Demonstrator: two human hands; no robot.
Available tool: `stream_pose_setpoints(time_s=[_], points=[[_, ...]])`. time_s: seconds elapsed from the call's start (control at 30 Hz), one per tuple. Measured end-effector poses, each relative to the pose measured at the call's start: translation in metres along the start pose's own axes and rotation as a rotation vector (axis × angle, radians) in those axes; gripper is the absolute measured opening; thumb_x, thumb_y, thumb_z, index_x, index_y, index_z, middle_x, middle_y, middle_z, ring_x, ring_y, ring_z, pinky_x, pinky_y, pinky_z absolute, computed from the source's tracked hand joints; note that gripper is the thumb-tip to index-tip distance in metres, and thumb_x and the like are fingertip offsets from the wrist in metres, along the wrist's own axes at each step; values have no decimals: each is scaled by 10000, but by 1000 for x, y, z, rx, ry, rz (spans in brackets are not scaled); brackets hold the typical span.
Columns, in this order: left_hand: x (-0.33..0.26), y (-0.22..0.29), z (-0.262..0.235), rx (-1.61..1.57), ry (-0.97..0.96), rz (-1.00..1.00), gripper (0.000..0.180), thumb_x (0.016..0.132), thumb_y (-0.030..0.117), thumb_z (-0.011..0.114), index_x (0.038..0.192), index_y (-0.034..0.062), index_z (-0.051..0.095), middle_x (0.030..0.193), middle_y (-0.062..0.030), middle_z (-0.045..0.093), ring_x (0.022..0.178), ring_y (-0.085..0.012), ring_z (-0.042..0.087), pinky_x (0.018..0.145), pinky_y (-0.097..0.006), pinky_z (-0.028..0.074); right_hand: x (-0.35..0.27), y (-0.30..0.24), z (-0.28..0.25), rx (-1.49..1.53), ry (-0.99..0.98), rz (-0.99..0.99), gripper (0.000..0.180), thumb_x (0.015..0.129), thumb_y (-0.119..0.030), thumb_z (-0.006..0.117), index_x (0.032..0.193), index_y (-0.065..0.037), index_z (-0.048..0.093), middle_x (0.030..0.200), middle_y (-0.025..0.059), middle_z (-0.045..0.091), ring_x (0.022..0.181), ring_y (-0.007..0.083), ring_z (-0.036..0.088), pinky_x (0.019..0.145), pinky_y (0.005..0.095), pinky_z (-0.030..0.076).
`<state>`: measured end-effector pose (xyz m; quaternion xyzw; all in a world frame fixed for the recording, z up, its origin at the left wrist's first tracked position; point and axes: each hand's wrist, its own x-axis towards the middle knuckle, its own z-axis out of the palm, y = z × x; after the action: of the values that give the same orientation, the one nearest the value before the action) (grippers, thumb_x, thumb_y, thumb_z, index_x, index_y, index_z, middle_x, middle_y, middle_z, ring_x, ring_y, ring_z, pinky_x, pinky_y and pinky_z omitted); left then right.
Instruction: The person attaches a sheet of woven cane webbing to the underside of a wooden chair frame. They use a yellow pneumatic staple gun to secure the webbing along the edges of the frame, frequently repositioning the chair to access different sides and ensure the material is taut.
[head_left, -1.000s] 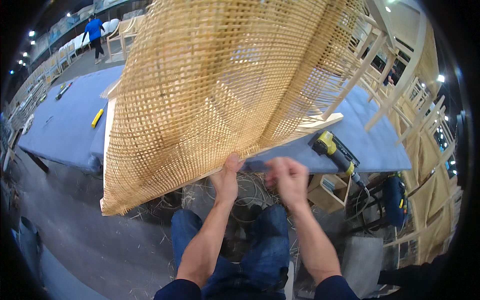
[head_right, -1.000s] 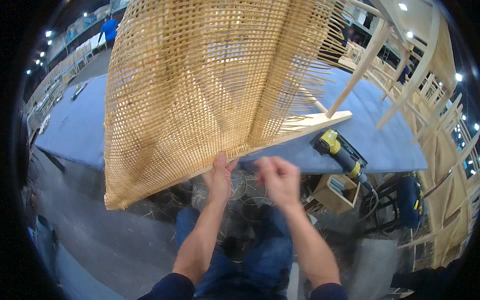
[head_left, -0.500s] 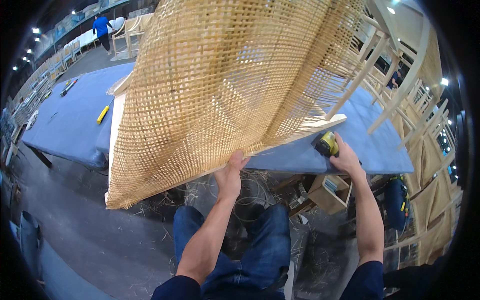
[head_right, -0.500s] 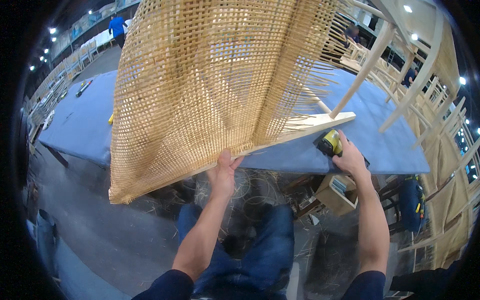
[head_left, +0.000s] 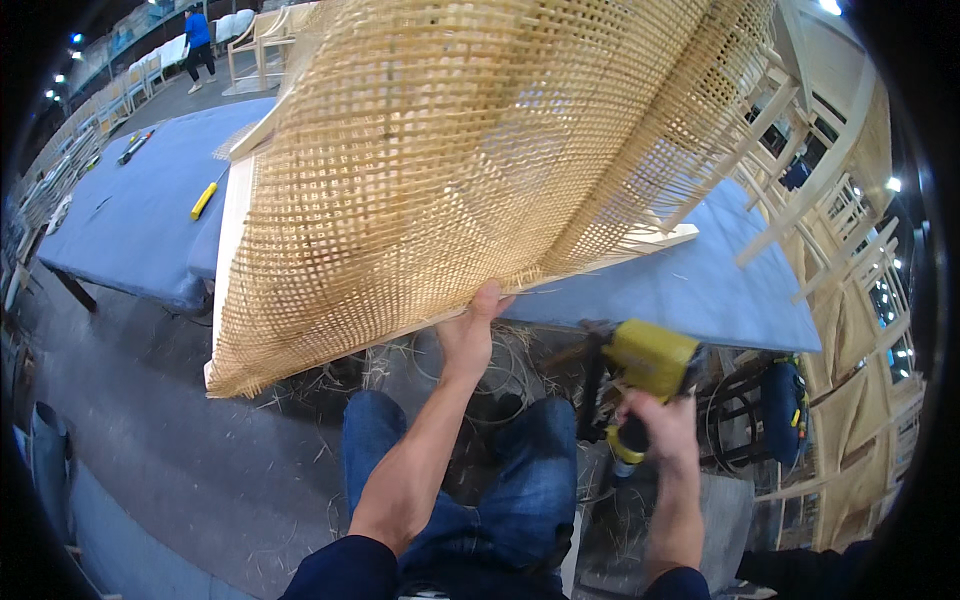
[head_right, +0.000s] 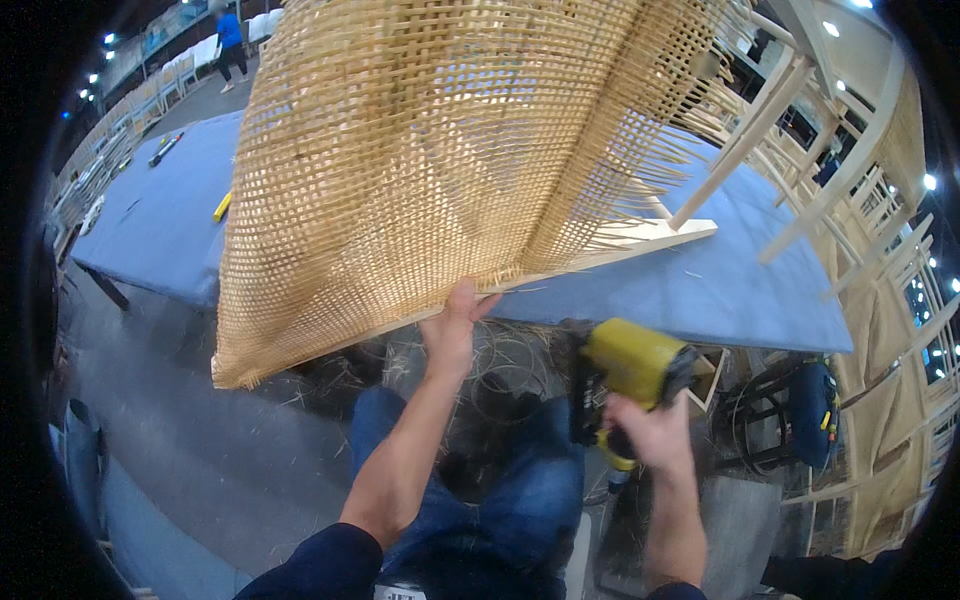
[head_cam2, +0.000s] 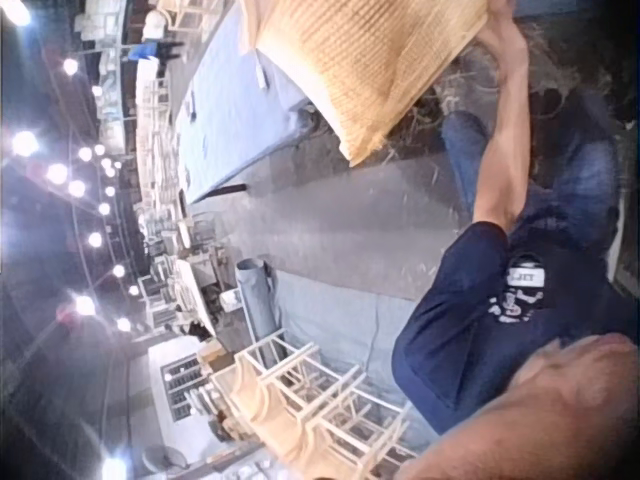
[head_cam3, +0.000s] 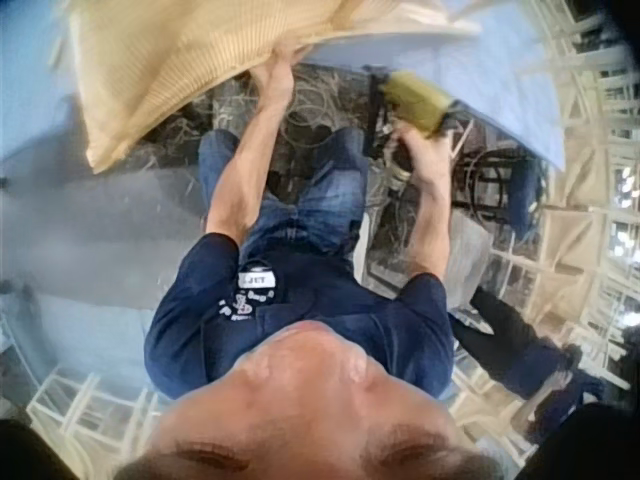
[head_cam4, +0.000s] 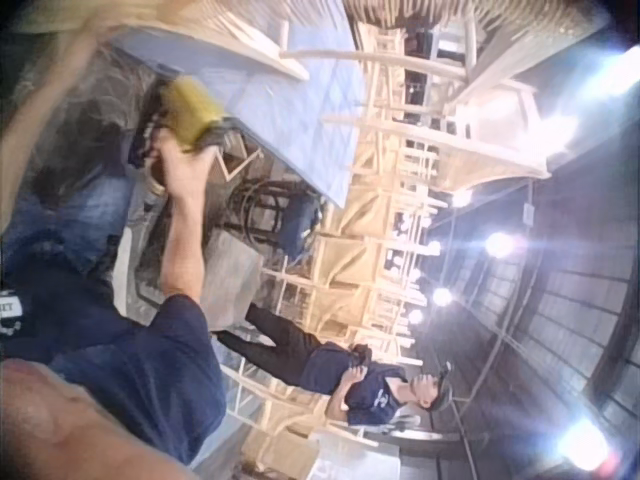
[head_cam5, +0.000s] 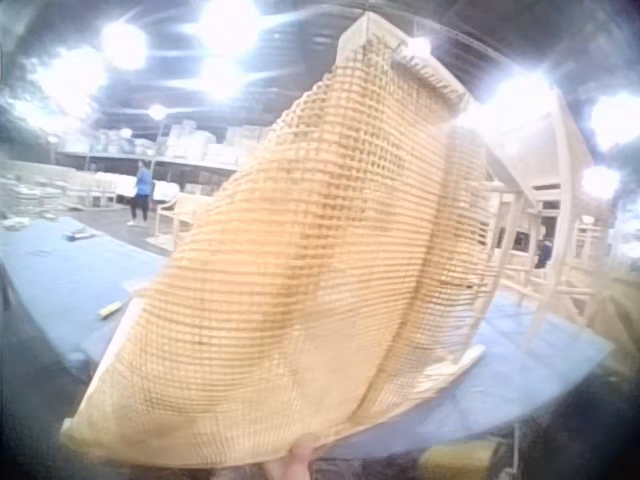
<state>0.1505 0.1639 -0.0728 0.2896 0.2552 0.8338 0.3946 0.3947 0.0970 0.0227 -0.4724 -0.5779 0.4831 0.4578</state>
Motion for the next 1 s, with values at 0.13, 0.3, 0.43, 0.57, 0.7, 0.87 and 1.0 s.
stream_pose_setpoints(time_s=[0.13,0.3,0.43,0.57,0.7,0.87,1.0], points=[[0,0,3,12,17,5,436,975,203,643,1328,8,478,1242,-134,587,1078,-264,647,858,-421,623,0,4,42,42,-55,-55,257,820,51,663,1070,38,604,798,93,654,680,185,654,621,335,562],[2,-4,0,-77,22,11,357,956,114,663,1270,-7,545,1190,-107,623,998,-194,664,807,-327,618,2,-5,76,203,-93,-87,279,859,82,628,1135,71,588,833,74,655,700,156,652,663,302,561],[0,0,2,-61,8,-5,353,960,134,660,1265,-7,551,1196,-108,625,993,-188,667,797,-321,619,6,-6,88,131,-95,-139,272,856,86,633,1124,63,589,819,61,642,668,128,629,609,278,535],[-1,0,1,-27,32,-36,367,964,166,663,1266,-10,552,1188,-111,631,1005,-197,671,804,-328,620,15,-5,94,110,-102,-176,260,862,76,633,1117,51,588,803,48,630,646,109,610,579,264,515],[-1,0,0,-35,8,-23,379,962,177,669,1267,-15,552,1170,-119,642,1000,-207,678,811,-336,621,19,-6,96,108,-97,-152,254,865,72,631,1113,45,587,809,45,629,648,105,608,576,256,509],[-2,1,2,-56,3,1,375,960,172,673,1259,-23,558,1160,-125,649,982,-209,684,818,-341,621,20,-9,95,43,-127,-145,326,861,87,596,1182,38,573,910,78,651,651,98,591,577,252,504],[-4,3,5,-51,46,20,347,960,160,671,1235,-29,577,1140,-120,659,986,-202,680,822,-341,619,25,-19,100,-11,-190,-108,453,842,120,532,1289,43,518,1121,172,665,636,99,565,579,259,510]])
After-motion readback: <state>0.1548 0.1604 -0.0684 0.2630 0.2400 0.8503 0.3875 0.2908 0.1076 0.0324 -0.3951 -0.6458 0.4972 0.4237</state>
